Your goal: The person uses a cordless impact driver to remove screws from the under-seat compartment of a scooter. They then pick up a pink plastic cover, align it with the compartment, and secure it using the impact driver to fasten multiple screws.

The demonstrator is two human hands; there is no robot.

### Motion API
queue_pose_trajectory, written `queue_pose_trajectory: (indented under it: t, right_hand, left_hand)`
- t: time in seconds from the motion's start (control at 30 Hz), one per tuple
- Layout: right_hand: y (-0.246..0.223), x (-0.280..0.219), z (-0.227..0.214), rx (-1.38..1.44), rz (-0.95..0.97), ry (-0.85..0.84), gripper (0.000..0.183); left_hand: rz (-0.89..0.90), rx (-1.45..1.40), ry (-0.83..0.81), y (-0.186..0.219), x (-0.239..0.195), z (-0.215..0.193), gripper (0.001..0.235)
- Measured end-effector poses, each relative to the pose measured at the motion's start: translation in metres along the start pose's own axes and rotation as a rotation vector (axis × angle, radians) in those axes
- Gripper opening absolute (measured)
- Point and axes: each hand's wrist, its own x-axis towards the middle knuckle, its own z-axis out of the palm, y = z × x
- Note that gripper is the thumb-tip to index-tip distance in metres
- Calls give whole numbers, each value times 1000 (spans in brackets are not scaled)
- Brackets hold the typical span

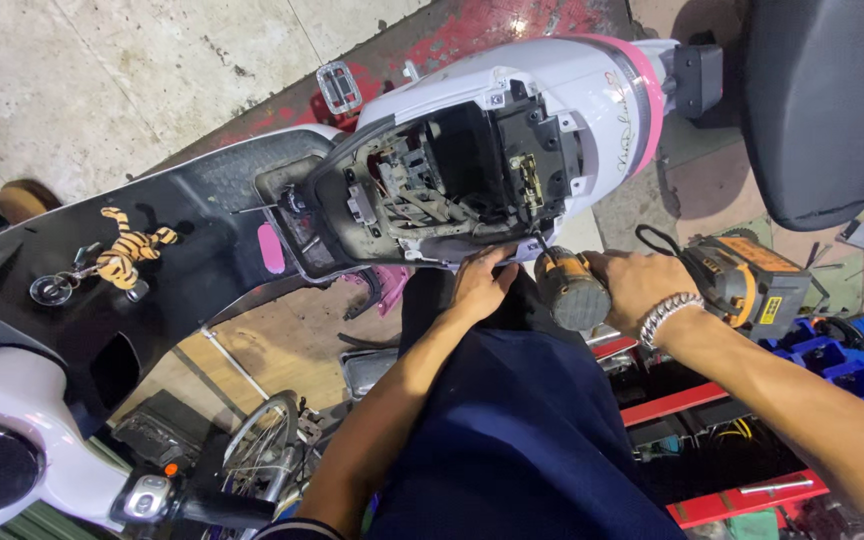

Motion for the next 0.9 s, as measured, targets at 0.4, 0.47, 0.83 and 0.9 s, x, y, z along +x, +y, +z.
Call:
queue_pose_trajectory:
  t: [0.4, 0.47, 0.83, 0.9]
  right_hand:
    - [12, 10, -23, -286, -142, 51, 63]
    - [16, -5, -28, -261, -126, 39, 61]
    - [-34, -36, 77, 372, 159, 306, 72]
    - [-52, -36, 90, 522, 242, 317, 71]
  left_hand:
    - [-53, 70, 52, 23, -4, -5, 45]
    - [-1, 24, 42, 37, -11, -6, 47]
    - [-153, -203, -178, 26, -3, 14, 53]
    - [-128, -175, -211, 20, 2, 15, 55]
